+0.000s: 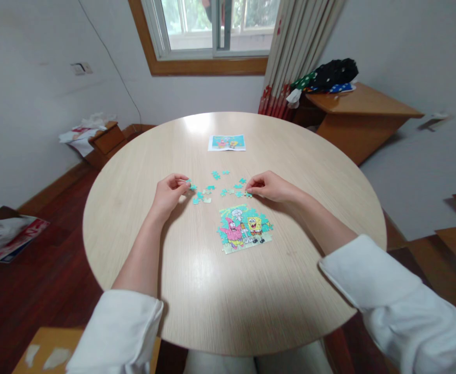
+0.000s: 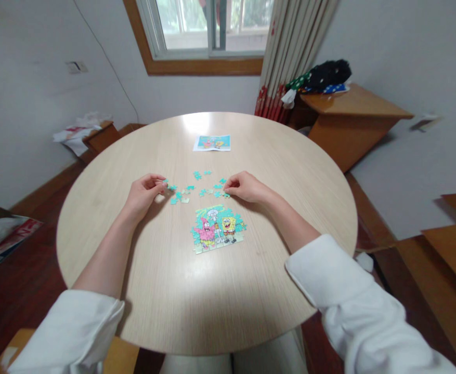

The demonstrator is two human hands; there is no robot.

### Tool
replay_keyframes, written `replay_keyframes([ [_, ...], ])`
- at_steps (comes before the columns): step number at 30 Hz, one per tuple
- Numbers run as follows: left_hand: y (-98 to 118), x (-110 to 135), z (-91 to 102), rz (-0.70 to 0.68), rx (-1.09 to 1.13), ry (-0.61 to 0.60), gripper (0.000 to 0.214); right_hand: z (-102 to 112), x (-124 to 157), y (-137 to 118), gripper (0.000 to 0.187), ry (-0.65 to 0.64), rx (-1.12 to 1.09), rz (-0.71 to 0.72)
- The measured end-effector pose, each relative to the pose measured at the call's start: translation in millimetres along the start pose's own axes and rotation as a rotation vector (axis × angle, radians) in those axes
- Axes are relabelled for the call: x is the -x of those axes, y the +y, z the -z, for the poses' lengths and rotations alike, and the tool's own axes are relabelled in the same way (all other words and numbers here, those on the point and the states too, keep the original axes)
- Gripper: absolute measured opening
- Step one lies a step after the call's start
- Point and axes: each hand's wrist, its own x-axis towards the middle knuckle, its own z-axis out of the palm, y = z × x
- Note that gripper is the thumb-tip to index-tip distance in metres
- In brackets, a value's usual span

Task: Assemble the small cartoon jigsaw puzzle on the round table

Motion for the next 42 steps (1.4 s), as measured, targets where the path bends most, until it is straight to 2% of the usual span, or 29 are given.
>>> replay_keyframes([
  [5, 3.8, 3.4, -2.7, -0.021, 0.011, 0.008, 0.025, -1.9, -2.4, -0.5, 0.007, -0.018, 0.062, 0.027],
  [8, 6.3, 6.4, -6.4, -0.017, 0.023, -0.033, 0.026, -4.1, -2.9, 0.4, 0.005, 0.003, 0.065, 0.028],
  [15, 11.6, 15.0, -16.7, 0.109, 0.060, -0.206, 0.028, -5.1, 0.4, -3.5, 0.002, 0.020, 0.133, 0.035],
  [23, 19.7, 19.8, -21.2, 0.222, 0.025, -0.301, 0.016, -6.3, 1.7, -3.5, 0.003, 0.058, 0.230, 0.066],
  [30, 23.7, 22.0, -24.8, 0.199, -0.030, -0.348, 0.015, -24.0, 6.4, -15.5, 0.008, 0.179, 0.245, 0.191],
  [34, 24.1, 21.5, -24.8, 0.153, -0.028, -0.381, 0.014, -32.4, 8.3, -20.4, 0.012, 0.171, 0.251, 0.246],
  [37, 25.4, 22.0, -23.7, 0.153, -0.058, -0.396, 0.012, -29.4, 7.9, -19.4, 0.013, 0.157, 0.308, 0.234],
  [42, 28.1, 23.8, -20.3, 0.201, -0.084, -0.435, 0.010, -11.5, 6.8, -12.1, 0.014, 0.161, 0.419, 0.143],
])
